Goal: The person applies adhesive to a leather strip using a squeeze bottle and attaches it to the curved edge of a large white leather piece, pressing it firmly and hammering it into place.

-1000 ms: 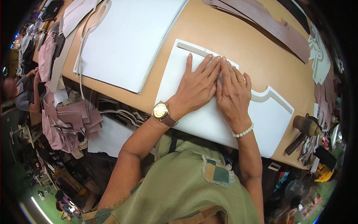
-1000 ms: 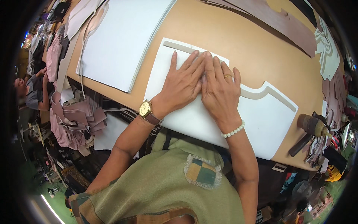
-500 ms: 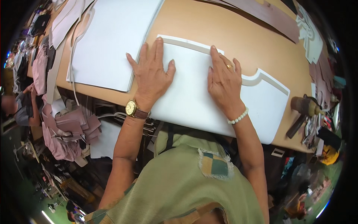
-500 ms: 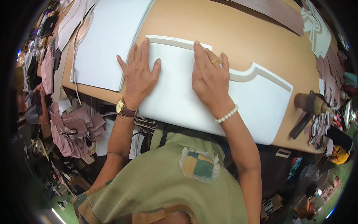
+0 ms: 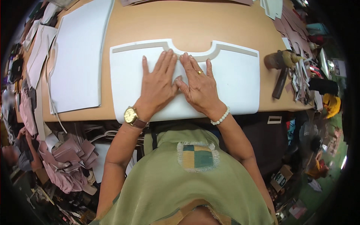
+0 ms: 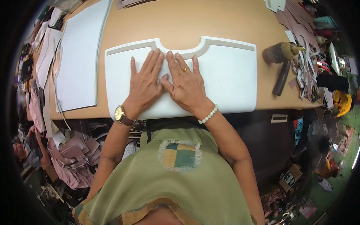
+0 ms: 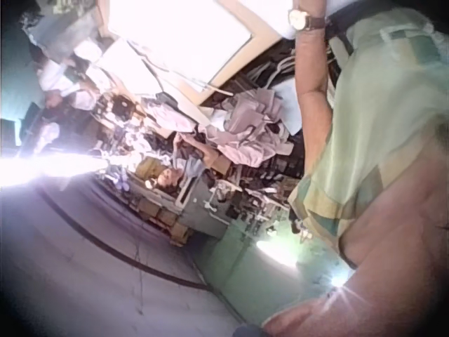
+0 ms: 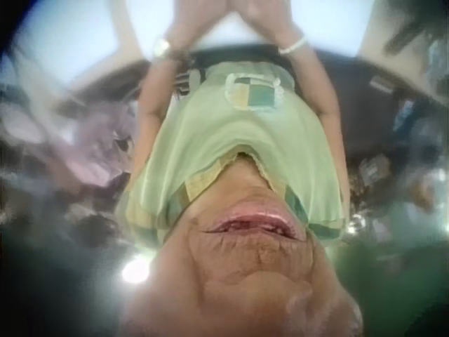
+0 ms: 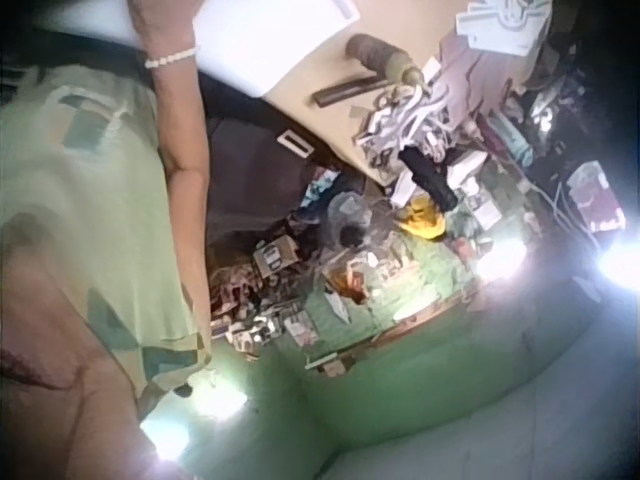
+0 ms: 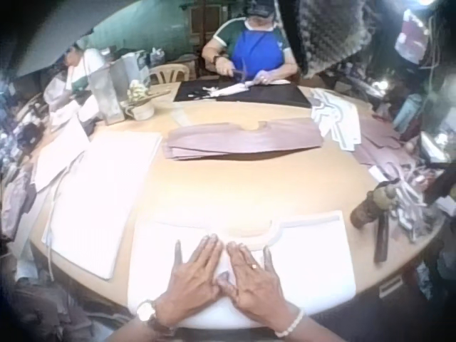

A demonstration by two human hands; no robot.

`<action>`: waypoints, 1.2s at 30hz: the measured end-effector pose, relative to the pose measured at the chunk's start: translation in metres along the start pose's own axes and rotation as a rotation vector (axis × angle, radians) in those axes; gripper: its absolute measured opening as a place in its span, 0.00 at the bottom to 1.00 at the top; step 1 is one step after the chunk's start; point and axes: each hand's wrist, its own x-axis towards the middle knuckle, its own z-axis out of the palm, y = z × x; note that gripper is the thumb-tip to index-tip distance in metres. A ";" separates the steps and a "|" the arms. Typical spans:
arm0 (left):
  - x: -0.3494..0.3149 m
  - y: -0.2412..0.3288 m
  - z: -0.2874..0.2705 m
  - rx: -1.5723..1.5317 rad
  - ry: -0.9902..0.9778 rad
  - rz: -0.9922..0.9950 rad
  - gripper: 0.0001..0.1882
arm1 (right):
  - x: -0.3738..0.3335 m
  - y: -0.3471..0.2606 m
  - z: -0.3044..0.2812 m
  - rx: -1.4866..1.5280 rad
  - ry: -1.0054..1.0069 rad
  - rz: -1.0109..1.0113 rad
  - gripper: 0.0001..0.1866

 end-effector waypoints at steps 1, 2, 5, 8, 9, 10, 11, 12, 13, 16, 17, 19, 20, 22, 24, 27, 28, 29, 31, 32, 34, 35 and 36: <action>0.000 0.001 -0.001 0.004 -0.012 -0.002 0.28 | -0.003 0.007 -0.007 -0.044 -0.009 0.014 0.31; 0.001 -0.001 -0.005 0.020 -0.023 -0.007 0.27 | -0.003 0.013 -0.012 -0.081 -0.012 0.021 0.31; 0.005 0.000 -0.013 0.057 -0.051 0.004 0.25 | -0.008 0.052 -0.023 -0.189 0.107 0.125 0.30; 0.022 -0.008 -0.024 -0.109 -0.153 -0.039 0.22 | -0.008 0.062 -0.031 -0.106 0.140 0.239 0.28; 0.030 -0.016 -0.031 -0.177 -0.206 -0.067 0.22 | -0.008 0.063 -0.034 -0.042 0.205 0.248 0.27; 0.036 -0.027 -0.043 -0.406 -0.233 -0.170 0.22 | -0.009 0.070 -0.039 0.022 0.270 0.257 0.26; 0.036 -0.039 -0.046 -0.578 -0.099 -0.203 0.22 | -0.007 0.080 -0.046 0.083 0.344 0.255 0.26; 0.032 -0.050 -0.047 -0.755 0.031 -0.232 0.23 | -0.011 0.090 -0.056 0.029 0.547 0.246 0.24; 0.027 -0.061 -0.048 -0.930 0.163 -0.257 0.24 | -0.014 0.101 -0.067 -0.024 0.751 0.236 0.23; 0.006 -0.070 -0.052 -0.439 0.147 -0.282 0.27 | -0.030 0.126 -0.105 -0.217 1.048 0.381 0.28; -0.001 -0.068 -0.051 -0.311 0.127 -0.294 0.28 | -0.040 0.144 -0.113 -0.372 1.088 0.420 0.31; -0.021 -0.062 -0.041 -0.064 0.097 -0.322 0.30 | -0.055 0.168 -0.125 -0.469 0.902 0.623 0.33; -0.029 -0.060 -0.032 -0.015 0.063 -0.341 0.31 | -0.062 0.174 -0.129 -0.546 0.753 0.759 0.33; -0.044 -0.059 -0.019 0.102 -0.012 -0.391 0.34 | -0.068 0.178 -0.129 -0.579 0.475 0.978 0.31; -0.042 -0.057 -0.020 0.122 -0.046 -0.402 0.34 | -0.069 0.172 -0.126 -0.517 0.234 1.151 0.28; -0.039 -0.054 -0.022 0.145 -0.058 -0.397 0.33 | -0.080 0.197 -0.135 -0.408 0.308 1.085 0.24; -0.038 -0.053 -0.024 0.138 -0.063 -0.396 0.33 | -0.085 0.202 -0.135 -0.444 0.403 0.980 0.23; -0.036 -0.052 -0.025 0.131 -0.062 -0.405 0.32 | -0.087 0.203 -0.135 -0.412 0.484 0.982 0.22; -0.035 -0.051 -0.025 0.130 -0.039 -0.382 0.32 | -0.093 0.201 -0.137 -0.350 0.647 0.981 0.20; -0.035 -0.053 -0.025 0.132 -0.028 -0.376 0.32 | -0.092 0.189 -0.139 -0.306 0.732 0.955 0.17; -0.035 -0.054 -0.026 0.107 -0.005 -0.376 0.32 | -0.092 0.166 -0.143 -0.133 0.898 0.890 0.16; -0.036 -0.055 -0.025 0.094 0.003 -0.375 0.31 | -0.093 0.151 -0.143 -0.046 0.977 0.857 0.15; -0.038 -0.057 -0.024 0.088 0.004 -0.374 0.31 | -0.092 0.131 -0.144 -0.002 0.932 0.860 0.15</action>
